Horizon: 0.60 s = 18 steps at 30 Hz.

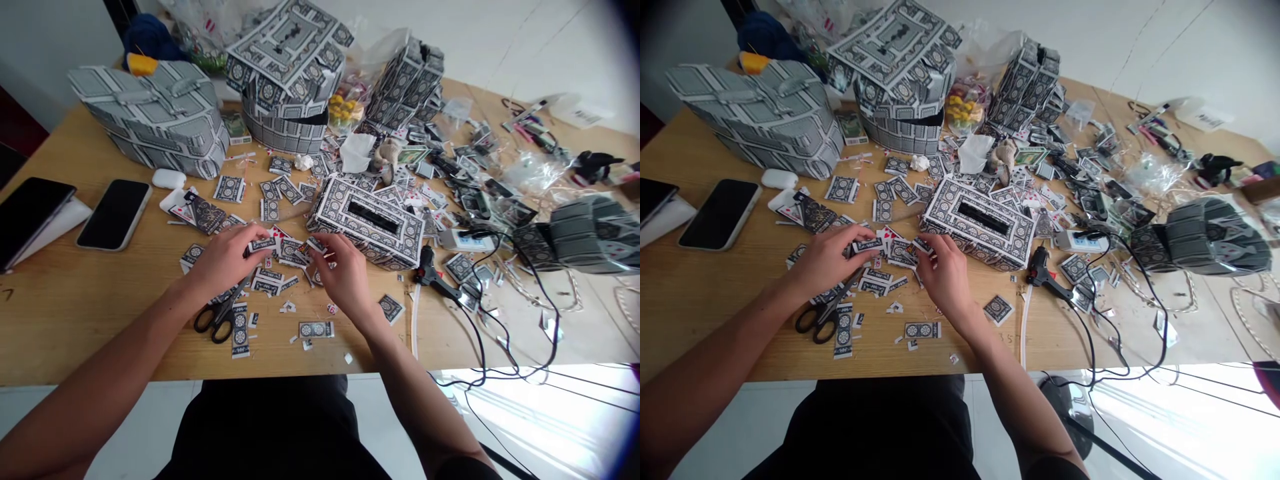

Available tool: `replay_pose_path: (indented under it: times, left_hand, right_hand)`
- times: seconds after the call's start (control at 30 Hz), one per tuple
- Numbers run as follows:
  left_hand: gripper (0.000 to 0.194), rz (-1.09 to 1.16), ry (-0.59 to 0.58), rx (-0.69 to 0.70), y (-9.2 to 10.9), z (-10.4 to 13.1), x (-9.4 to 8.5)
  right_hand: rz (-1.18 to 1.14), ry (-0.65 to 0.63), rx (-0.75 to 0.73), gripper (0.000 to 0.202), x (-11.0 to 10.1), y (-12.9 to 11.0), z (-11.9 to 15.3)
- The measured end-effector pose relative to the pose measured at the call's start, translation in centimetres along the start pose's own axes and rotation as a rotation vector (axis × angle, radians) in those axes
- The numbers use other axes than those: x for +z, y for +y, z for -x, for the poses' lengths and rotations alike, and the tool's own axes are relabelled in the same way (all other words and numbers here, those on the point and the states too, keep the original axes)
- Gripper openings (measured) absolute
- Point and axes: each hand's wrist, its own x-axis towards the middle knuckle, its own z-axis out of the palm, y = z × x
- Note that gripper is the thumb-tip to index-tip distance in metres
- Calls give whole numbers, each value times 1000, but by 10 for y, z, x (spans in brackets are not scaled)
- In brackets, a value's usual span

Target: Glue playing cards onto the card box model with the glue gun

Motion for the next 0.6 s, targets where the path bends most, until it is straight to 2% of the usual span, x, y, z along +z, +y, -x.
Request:
replay_pose_path:
  times: [0.1, 0.23, 0.37, 0.6]
  left_hand:
    - [24, 34, 64, 65, 3, -1, -1]
    - [22, 80, 115, 108, 10, -2, -4]
    - [25, 150, 130, 89, 15, -1, -5]
    - [30, 286, 91, 39, 20, 5, 4]
  right_hand:
    - [-93, -3, 13, 23, 5, -6, -7]
    - [-195, 27, 59, 34, 20, -6, -11]
    - [-205, 46, -14, 19, 28, -1, -5]
    - [-381, -97, 2, 18, 28, -2, 0]
